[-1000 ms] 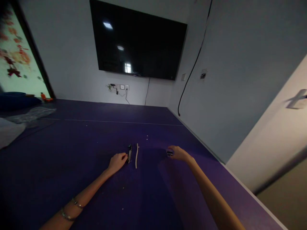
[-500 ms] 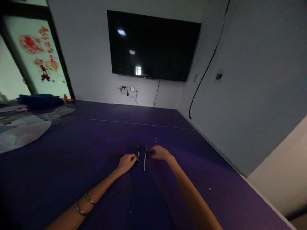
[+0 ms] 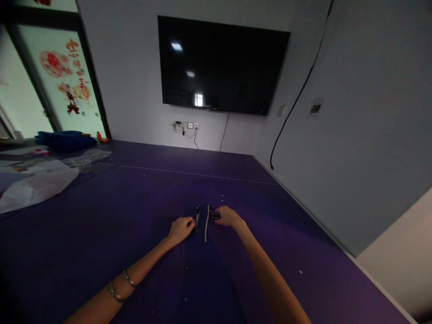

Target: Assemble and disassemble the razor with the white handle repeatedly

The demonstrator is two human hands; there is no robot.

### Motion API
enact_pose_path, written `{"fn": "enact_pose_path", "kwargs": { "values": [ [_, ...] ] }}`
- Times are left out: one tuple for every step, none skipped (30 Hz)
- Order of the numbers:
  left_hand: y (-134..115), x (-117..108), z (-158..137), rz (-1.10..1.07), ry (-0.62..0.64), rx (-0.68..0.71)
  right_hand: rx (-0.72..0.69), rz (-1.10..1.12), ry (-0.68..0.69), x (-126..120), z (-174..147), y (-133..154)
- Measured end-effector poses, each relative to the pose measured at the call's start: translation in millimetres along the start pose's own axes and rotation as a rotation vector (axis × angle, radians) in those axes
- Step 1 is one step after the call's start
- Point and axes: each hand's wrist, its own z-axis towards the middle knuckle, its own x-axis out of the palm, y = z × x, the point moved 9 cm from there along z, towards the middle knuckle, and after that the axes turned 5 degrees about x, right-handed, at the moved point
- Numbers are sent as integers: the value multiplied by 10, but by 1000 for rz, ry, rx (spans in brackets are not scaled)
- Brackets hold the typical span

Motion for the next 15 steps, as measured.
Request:
{"fn": "enact_pose_path", "kwargs": {
  "values": [
    [-2,0,-1,-1,2,-1,-8,-2,-2,0,5,3],
    [-2,-1,-3,-3,5,-3,-17,-5,-4,1,9,8],
    [-2,-4,-5,-4,8,-7,-24,-5,-4,2,12,13],
    [-2,-7,-7,-6,10,-10,-28,-6,-5,3,12,16],
    [-2,-11,-10,-10,12,-14,-30,-6,-6,3,11,18],
    [-2,-16,-12,-13,13,-18,-31,-5,-7,3,9,21],
    [-5,-21,-14,-16,13,-19,-31,-3,-7,2,6,23],
    [-10,-26,-16,-18,13,-17,-32,0,-6,2,2,27],
    [-15,-31,-18,-17,13,-16,-33,4,-4,2,-3,31],
    [-18,-34,-20,-14,14,-15,-36,8,-1,1,-8,37],
    [-20,-36,-21,-12,16,-16,-38,12,0,-2,-12,43],
    [-21,-39,-23,-12,17,-18,-40,14,2,-6,-16,49],
    [-21,-40,-25,-14,18,-20,-41,16,3,-10,-19,55],
    [-22,-44,-27,-16,17,-22,-40,19,4,-15,-22,59],
    [-25,-49,-29,-18,15,-21,-37,24,6,-20,-24,62]
  ]
}}
